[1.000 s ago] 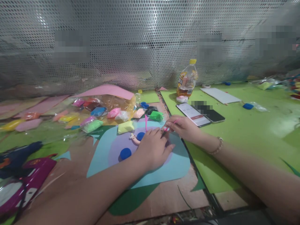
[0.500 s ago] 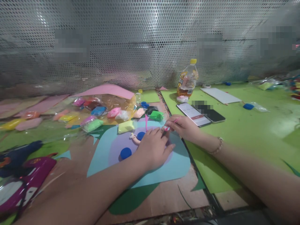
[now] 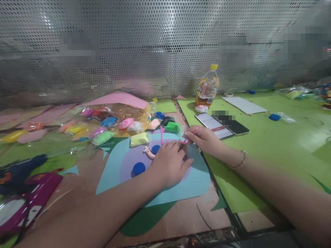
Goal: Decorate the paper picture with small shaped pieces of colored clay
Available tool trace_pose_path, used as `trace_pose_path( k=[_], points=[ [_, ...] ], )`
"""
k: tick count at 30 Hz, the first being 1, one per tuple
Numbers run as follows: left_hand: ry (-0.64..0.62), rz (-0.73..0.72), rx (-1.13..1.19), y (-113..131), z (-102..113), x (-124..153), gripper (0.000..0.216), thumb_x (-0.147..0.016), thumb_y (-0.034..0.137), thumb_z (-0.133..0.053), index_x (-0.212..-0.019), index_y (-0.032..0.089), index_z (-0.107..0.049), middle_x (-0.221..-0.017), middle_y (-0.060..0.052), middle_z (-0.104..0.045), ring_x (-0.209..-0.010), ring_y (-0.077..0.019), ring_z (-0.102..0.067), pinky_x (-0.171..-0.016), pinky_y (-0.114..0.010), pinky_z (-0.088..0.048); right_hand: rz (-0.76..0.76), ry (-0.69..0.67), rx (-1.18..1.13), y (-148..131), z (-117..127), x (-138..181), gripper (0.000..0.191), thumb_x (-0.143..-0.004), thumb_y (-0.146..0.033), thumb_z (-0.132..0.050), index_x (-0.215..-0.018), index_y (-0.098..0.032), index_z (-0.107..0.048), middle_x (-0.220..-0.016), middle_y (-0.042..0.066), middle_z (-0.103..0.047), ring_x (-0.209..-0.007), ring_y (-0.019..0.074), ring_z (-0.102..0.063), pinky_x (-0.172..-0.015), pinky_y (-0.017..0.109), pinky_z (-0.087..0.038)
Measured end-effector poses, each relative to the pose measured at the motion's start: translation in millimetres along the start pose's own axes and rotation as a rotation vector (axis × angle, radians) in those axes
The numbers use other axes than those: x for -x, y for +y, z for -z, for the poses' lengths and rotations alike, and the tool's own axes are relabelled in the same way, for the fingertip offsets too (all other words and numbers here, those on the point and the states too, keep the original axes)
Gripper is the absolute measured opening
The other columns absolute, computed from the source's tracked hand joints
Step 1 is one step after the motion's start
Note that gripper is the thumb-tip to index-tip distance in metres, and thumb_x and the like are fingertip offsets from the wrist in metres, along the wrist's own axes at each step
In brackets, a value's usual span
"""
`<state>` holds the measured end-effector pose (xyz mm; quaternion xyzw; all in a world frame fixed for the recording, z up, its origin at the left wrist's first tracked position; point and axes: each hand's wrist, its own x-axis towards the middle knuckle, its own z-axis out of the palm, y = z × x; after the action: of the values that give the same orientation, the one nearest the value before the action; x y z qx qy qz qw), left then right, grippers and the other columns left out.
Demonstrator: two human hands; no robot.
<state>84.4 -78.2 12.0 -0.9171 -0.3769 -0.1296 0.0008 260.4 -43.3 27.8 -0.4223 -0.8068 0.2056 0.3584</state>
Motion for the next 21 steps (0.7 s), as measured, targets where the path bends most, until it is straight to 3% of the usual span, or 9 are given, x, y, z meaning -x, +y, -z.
trace_pose_path(
  k=[21],
  points=[
    [-0.013,-0.004,-0.031,0.2,-0.3,-0.6,0.046,-0.091,0.043,-0.030,-0.121,0.014,-0.049,-0.119,-0.012,-0.054,-0.113,-0.0269,-0.046,-0.095,-0.046,-0.035,-0.016,0.043,-0.041,-0.8,1.7,1.4,0.023,-0.090,-0.026,-0.045,-0.075,-0.016,-0.059,-0.067,0.001,-0.058,-0.063,0.0117,-0.055,-0.060,0.023,-0.042]
  ],
)
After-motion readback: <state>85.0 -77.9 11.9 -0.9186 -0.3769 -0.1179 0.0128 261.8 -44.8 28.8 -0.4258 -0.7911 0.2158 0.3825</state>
